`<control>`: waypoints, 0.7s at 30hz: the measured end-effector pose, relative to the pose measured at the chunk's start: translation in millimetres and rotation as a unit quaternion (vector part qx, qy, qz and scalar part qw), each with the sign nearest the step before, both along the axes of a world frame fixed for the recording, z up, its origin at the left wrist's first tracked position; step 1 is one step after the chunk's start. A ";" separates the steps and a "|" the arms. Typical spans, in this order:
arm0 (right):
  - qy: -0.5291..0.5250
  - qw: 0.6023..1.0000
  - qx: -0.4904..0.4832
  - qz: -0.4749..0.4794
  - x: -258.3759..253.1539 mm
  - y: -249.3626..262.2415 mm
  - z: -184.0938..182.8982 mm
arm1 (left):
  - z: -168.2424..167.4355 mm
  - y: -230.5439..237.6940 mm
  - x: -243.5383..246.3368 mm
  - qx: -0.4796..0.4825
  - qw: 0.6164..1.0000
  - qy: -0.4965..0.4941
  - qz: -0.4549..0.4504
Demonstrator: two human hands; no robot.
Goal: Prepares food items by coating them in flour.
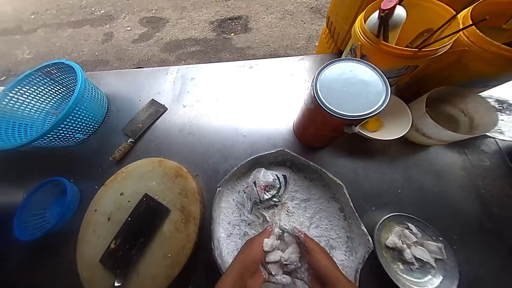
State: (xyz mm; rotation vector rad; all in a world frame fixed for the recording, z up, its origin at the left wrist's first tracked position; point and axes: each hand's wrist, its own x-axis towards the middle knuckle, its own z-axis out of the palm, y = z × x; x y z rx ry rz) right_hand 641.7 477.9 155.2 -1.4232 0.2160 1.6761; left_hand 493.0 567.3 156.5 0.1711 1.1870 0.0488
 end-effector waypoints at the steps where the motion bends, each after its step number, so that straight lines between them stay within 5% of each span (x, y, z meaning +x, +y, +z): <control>1: -0.001 1.000 0.001 0.003 -4.4 1.2 0.4 | 1.0 -1.4 2.5 0.000 1.000 -0.005 -0.008; 21: -0.008 0.998 0.029 -0.056 9.1 -14.8 20.3 | 24.4 -21.3 33.2 0.102 0.992 0.052 -0.052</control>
